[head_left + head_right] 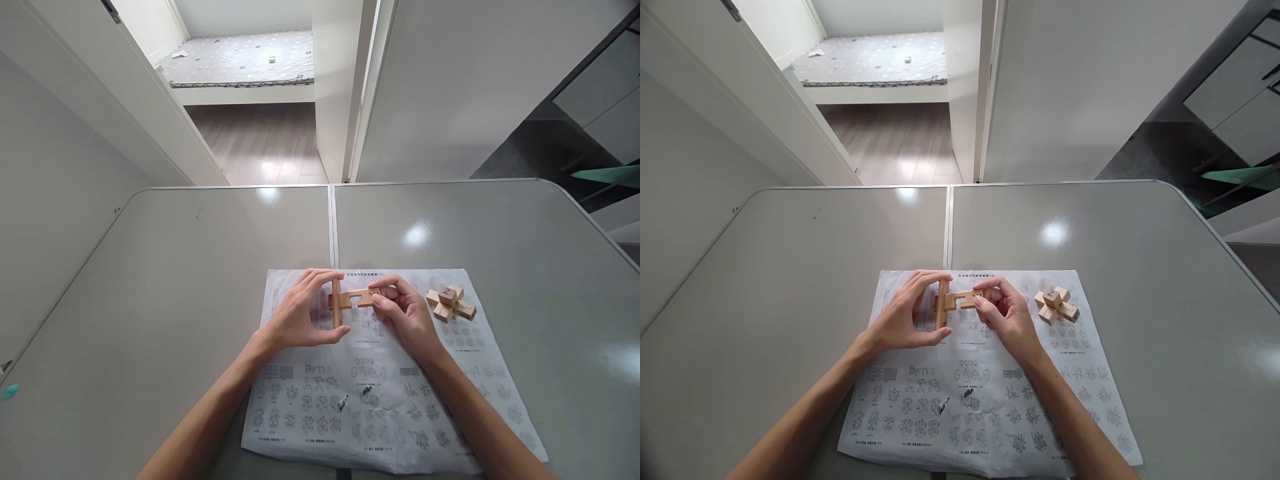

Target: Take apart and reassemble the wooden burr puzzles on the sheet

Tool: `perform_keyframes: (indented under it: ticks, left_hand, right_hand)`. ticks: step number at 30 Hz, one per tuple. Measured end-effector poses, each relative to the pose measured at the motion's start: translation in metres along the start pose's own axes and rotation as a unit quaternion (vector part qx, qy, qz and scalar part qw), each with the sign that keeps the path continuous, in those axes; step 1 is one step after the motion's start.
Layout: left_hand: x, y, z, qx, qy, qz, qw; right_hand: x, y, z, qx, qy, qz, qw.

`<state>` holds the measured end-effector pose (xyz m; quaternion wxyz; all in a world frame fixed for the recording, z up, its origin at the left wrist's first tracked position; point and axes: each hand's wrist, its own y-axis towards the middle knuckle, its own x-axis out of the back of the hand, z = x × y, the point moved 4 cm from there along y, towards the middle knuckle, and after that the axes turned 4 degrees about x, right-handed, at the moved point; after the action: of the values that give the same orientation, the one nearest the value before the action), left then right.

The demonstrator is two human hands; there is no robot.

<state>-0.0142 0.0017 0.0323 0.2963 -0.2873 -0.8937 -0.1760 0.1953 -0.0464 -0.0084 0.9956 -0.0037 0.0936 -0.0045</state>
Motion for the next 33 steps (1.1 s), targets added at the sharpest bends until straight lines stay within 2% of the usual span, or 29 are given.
perform_keyframes:
  ticks: [33]
  left_hand:
    - [-0.0003,0.0004,0.0010,0.019,0.004,0.004,1.000]
  right_hand:
    - [-0.0003,0.0001,0.0026,0.003,-0.009,-0.009,1.000]
